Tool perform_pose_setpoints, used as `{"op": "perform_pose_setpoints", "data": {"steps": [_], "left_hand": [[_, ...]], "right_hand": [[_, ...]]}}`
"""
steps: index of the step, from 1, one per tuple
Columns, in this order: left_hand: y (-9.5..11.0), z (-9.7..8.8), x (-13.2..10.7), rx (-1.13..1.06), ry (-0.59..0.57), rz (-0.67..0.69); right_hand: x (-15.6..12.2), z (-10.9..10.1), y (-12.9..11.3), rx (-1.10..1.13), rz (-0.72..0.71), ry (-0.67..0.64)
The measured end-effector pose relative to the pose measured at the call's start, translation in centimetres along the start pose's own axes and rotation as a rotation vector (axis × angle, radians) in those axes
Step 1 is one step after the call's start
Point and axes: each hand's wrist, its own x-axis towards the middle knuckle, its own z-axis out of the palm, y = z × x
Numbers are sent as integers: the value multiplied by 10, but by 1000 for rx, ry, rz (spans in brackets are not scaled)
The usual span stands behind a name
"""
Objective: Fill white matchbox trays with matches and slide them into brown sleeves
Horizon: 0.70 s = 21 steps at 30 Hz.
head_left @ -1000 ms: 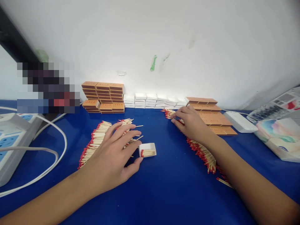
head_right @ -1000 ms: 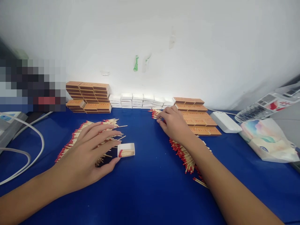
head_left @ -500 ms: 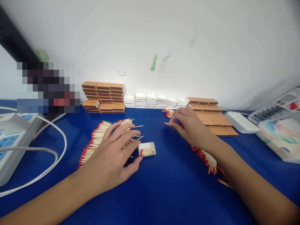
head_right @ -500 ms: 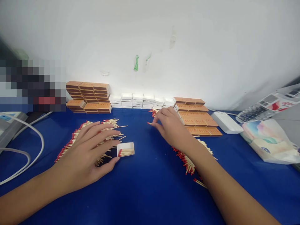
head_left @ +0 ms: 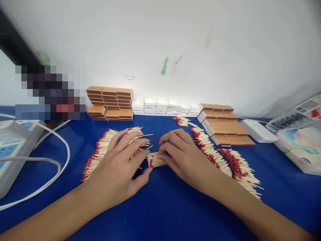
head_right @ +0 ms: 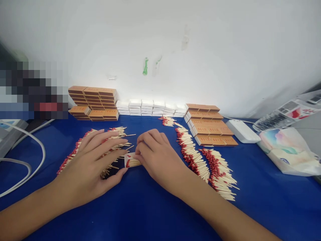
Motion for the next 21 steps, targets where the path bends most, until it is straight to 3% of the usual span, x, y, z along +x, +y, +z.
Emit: {"op": "perform_pose_setpoints", "data": {"steps": [7,12,16,21], "left_hand": [[-1,0,1,-12,3,2],[0,0,-2,-43,-2,11],[1,1,-4,-100,-32,15],[0,1,-4,-109,-32,19]], "right_hand": [[1,-5,6,59,17,32],[-5,-11,60,-74,160,201],[-16,-4,104,-228,243,139],[-22,8,120,-242,254,44]]}}
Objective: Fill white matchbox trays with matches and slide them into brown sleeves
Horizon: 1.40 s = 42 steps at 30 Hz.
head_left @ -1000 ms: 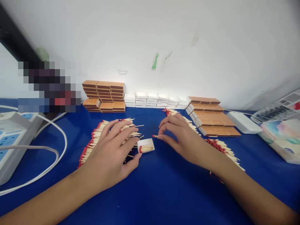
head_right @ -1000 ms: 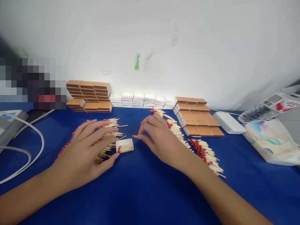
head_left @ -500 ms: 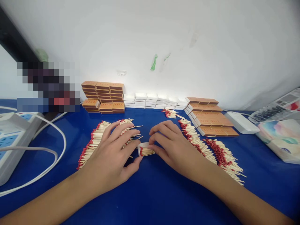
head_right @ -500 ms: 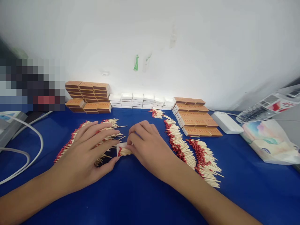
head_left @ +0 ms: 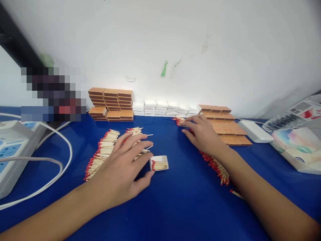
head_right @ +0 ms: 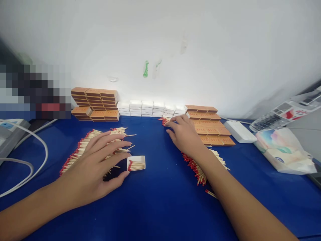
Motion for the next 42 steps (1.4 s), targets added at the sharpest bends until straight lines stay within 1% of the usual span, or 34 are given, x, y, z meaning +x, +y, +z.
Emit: {"op": "perform_pose_setpoints", "data": {"steps": [5,15,19,21,24,28,30,33,35,38,40,42], "left_hand": [[0,-1,1,4,6,5],[-1,0,0,2,-5,1],[-1,1,0,-2,-4,4],[-1,0,1,15,13,4],[-1,-1,2,60,48,-27],[-3,-2,3,91,59,-84],[-4,-2,3,94,54,-85],[-4,0,3,98,46,-80],[-3,0,3,98,48,-77],[-2,1,3,101,50,-58],[-2,1,3,101,47,-45],[-2,1,3,97,48,-41]], "right_hand": [[1,1,1,41,0,2],[1,2,6,65,65,-16],[2,2,6,104,34,-38],[2,-1,2,123,-1,-39],[2,-11,-15,178,-69,-9],[1,-30,-58,270,-169,45],[-1,-37,-80,273,-211,46],[-4,-38,-104,218,-273,43],[-6,-36,-113,165,-300,56],[-8,-33,-120,130,-333,69],[-7,-33,-119,155,-332,69],[-4,-34,-110,199,-311,83]]}}
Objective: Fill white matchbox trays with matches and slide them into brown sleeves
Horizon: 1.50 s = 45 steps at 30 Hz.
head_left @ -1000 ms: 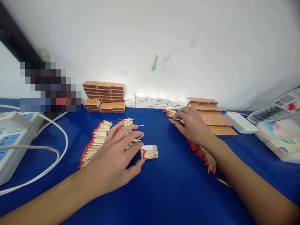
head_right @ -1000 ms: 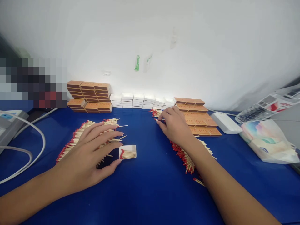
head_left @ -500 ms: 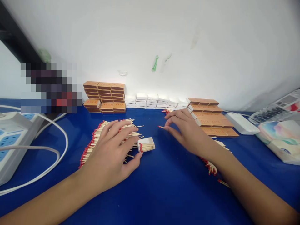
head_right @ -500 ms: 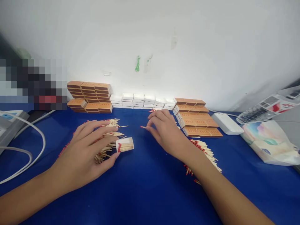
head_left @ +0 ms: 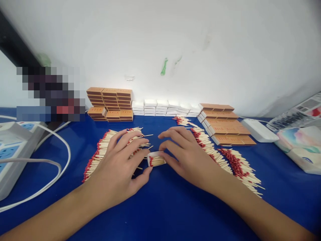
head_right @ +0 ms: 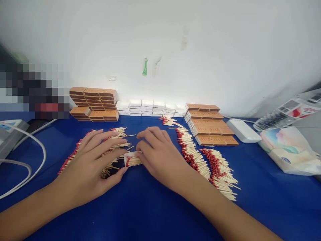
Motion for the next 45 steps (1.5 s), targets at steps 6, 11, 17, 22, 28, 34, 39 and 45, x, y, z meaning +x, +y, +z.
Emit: {"op": "perform_pose_setpoints", "data": {"steps": [6,11,17,22,28,34,39,45], "left_hand": [[0,0,1,0,5,2],[1,-2,1,3,11,6],[1,-3,0,-5,4,15],[1,-2,0,-5,13,20],[1,-3,2,-6,12,26],[1,-3,1,-6,5,25],[1,-3,1,-13,6,28],[1,-2,1,-14,7,37]], "right_hand": [[-14,-5,78,-86,220,68],[-34,3,128,-190,408,-62],[-33,9,129,-171,340,-108],[-31,11,127,-123,308,-112],[-30,8,122,-25,296,-100],[-35,-2,126,-45,356,-166],[-35,0,122,-29,328,-199],[-31,6,114,-32,264,-163]]}}
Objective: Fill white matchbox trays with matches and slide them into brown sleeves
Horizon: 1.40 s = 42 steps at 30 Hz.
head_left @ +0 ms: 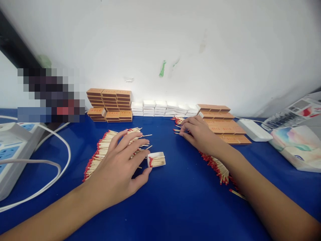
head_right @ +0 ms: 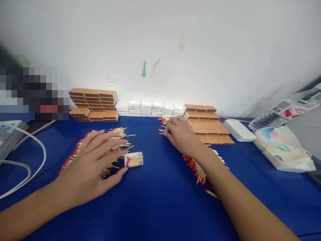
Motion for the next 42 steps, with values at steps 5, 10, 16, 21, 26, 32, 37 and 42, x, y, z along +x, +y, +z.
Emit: {"op": "perform_pose_setpoints", "data": {"steps": [5,10,16,21,26,32,37,42], "left_hand": [[-1,0,0,5,1,5],[0,-1,1,2,-5,-2],[1,-1,1,4,7,-4],[-1,1,-1,28,-4,-20],[-1,2,0,38,-11,-12],[-2,2,0,43,-31,-5],[-1,1,0,38,-16,-2],[-2,1,-1,25,-4,8]], "right_hand": [[0,-1,-2,-26,22,38],[1,-1,-3,-18,17,26],[1,0,-10,17,2,26],[1,-16,-59,88,-96,89],[-4,-20,-115,89,-159,83],[-6,-14,-134,66,-206,45],[-1,-18,-101,161,-175,145],[3,-10,-32,27,18,203]]}}
